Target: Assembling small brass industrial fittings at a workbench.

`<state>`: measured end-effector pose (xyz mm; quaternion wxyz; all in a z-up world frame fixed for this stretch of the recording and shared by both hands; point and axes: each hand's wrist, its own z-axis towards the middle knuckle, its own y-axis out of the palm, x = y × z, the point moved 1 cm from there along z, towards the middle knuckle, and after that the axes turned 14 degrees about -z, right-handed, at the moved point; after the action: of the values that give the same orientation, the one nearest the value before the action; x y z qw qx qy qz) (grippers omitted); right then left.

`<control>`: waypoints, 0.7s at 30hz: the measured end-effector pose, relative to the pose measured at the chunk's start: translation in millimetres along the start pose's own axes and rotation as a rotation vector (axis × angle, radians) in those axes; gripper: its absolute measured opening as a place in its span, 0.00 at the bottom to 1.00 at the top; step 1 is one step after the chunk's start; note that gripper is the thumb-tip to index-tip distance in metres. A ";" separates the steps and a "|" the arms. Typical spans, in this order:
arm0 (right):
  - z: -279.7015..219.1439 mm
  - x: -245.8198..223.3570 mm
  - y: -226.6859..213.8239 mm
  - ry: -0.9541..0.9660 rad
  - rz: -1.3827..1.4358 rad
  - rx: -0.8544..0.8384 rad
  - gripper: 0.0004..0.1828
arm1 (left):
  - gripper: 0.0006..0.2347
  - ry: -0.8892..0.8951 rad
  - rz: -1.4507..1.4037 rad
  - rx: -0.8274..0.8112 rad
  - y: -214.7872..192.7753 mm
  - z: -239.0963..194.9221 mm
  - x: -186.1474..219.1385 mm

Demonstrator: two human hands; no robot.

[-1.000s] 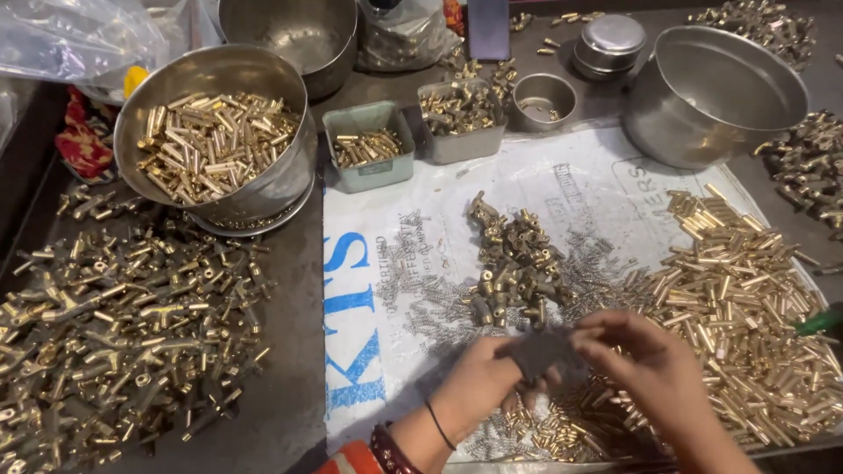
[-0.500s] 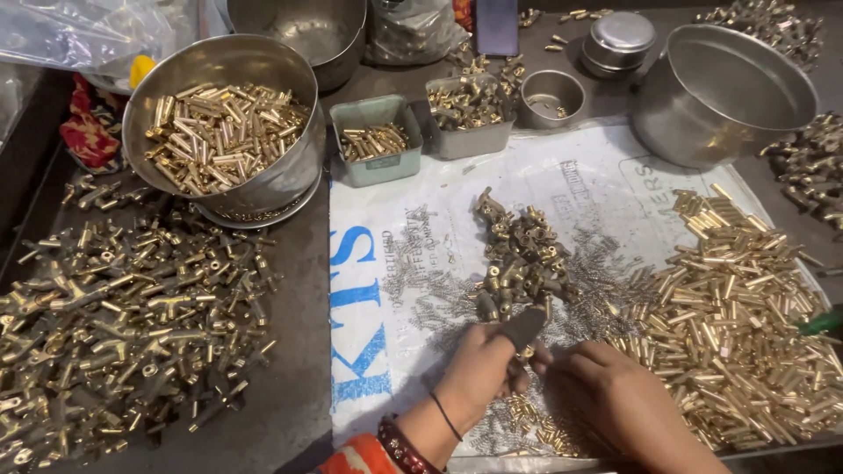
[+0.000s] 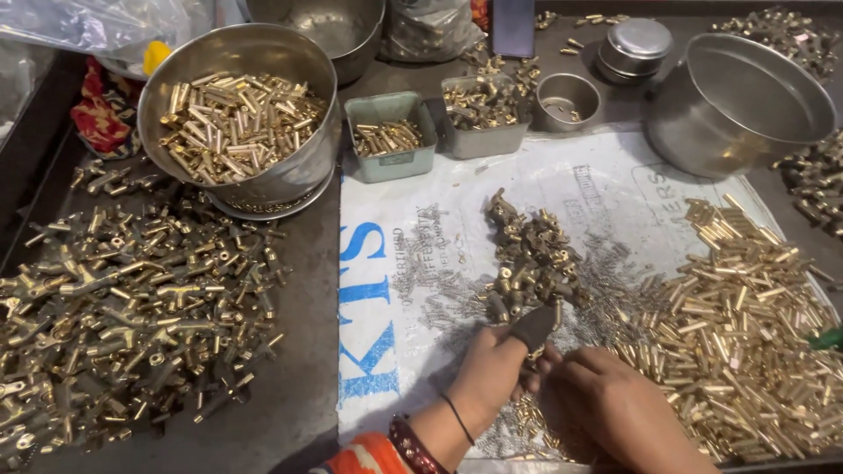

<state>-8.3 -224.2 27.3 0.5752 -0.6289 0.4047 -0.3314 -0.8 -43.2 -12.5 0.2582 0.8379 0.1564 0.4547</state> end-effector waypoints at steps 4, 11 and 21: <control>1.8 10.5 16.6 -0.045 0.018 0.036 0.18 | 0.16 0.067 -0.123 -0.054 -2.3 4.2 -3.8; 23.1 24.0 -23.8 0.022 -0.054 -0.201 0.18 | 0.16 0.221 -0.169 -0.072 -6.3 8.7 -5.5; 111.6 -15.3 -144.4 -0.050 0.154 0.502 0.08 | 0.13 0.158 -0.174 0.034 -6.2 8.3 2.8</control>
<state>101.6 -158.3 158.0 0.7468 -0.4418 0.3418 -0.3610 7.5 -39.2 -18.0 0.2692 0.7871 0.2562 0.4923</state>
